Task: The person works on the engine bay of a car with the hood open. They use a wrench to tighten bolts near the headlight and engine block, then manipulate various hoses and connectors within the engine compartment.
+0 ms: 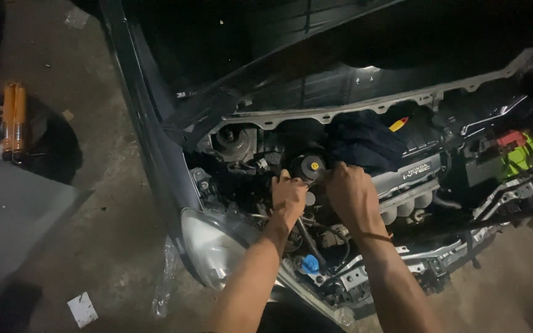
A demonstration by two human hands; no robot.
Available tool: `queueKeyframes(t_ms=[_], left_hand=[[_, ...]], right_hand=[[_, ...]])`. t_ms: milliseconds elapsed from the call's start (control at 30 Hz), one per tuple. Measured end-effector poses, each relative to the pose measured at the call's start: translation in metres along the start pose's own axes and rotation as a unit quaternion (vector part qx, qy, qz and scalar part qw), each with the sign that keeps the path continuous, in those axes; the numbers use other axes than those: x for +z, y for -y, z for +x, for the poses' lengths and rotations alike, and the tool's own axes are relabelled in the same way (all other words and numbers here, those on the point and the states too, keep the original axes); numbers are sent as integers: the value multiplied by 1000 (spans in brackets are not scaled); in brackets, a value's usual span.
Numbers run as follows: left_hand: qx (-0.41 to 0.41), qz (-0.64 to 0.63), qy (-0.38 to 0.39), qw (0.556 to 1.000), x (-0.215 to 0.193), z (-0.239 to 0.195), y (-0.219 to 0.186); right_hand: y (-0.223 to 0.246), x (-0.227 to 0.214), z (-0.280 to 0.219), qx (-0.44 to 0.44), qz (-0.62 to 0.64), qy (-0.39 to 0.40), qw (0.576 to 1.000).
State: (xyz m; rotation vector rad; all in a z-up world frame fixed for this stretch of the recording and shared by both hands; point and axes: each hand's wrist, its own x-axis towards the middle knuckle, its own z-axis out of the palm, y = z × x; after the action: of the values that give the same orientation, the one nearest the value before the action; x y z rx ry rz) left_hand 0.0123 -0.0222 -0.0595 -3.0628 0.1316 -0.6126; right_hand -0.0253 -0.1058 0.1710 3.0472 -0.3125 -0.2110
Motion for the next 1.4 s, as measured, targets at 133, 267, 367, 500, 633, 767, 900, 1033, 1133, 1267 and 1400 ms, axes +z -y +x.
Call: queueKeyframes(t_ms=[133, 267, 367, 500, 633, 767, 900, 1033, 1133, 1267, 1400], left_hand=[[-25, -365, 237, 900, -52, 24, 30], [61, -231, 240, 941, -29, 20, 25], [2, -271, 282, 920, -46, 21, 25], [51, -195, 279, 939, -64, 28, 28], [-20, -355, 252, 900, -81, 32, 39], [33, -286, 262, 921, -66, 41, 35], [100, -192, 285, 934, -53, 31, 34], [93, -209, 304, 925, -92, 35, 40], [44, -179, 270, 945, -55, 17, 25], [140, 191, 9, 971, -9, -8, 21], [105, -180, 285, 936, -67, 32, 34]], right_hand=[[-9, 17, 10, -40, 82, -45, 995], [8, -9, -5, -57, 73, -10, 996], [8, -13, -9, -60, 34, 5, 998], [28, -67, -26, -115, 72, 25, 990], [5, -15, -5, -111, 8, -34, 993], [16, -58, -17, -127, 41, -18, 991], [22, -58, -16, -73, 84, 50, 992], [17, -50, -10, -15, 89, 45, 995], [24, -62, -14, -28, 138, 73, 987], [10, -46, -16, -91, 81, 3, 993], [9, -63, -27, -153, 172, 4, 973]])
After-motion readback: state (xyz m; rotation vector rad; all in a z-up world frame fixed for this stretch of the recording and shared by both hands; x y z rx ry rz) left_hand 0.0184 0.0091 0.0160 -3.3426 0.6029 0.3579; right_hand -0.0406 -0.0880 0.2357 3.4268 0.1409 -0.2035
